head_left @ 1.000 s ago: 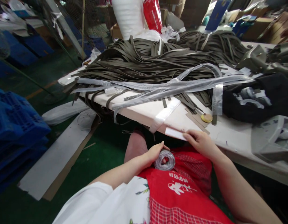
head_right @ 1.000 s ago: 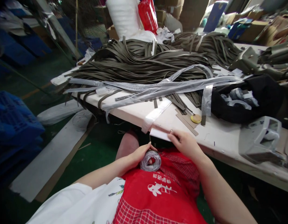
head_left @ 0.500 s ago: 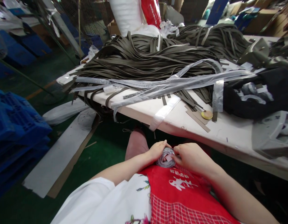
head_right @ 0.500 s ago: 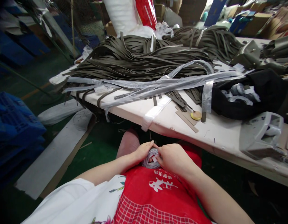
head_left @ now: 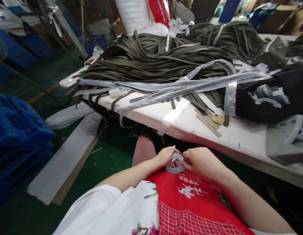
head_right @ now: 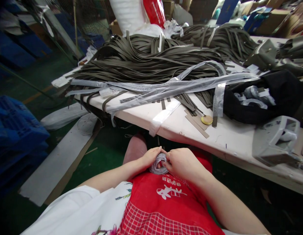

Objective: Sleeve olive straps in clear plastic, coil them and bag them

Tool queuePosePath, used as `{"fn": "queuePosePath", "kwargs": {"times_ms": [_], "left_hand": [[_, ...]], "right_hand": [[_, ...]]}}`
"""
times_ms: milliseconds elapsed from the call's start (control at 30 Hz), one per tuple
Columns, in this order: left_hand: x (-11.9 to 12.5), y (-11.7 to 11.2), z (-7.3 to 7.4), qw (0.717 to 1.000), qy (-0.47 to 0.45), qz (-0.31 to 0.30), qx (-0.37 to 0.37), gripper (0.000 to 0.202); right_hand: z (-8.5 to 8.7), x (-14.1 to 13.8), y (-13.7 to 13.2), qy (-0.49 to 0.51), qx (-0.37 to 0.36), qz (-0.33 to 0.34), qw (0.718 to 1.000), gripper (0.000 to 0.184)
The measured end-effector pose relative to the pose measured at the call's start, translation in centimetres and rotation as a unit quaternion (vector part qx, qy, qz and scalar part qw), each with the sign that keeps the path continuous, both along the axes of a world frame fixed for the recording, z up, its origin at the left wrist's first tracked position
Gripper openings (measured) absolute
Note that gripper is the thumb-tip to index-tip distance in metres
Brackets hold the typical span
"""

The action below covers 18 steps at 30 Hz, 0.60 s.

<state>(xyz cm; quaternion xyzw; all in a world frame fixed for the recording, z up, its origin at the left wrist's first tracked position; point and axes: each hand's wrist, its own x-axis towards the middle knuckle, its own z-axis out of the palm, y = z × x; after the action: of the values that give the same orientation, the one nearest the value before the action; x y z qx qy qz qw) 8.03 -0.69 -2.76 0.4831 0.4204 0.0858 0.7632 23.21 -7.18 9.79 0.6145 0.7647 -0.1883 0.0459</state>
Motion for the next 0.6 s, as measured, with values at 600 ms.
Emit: {"fn": "queuePosePath", "kwargs": {"times_ms": [600], "left_hand": [[-0.3,1.0,0.7,0.985,0.017,-0.064,0.161,0.027]], "right_hand": [[-3.5,3.4,1.1,0.222,-0.043,-0.097,0.969,0.023]]}}
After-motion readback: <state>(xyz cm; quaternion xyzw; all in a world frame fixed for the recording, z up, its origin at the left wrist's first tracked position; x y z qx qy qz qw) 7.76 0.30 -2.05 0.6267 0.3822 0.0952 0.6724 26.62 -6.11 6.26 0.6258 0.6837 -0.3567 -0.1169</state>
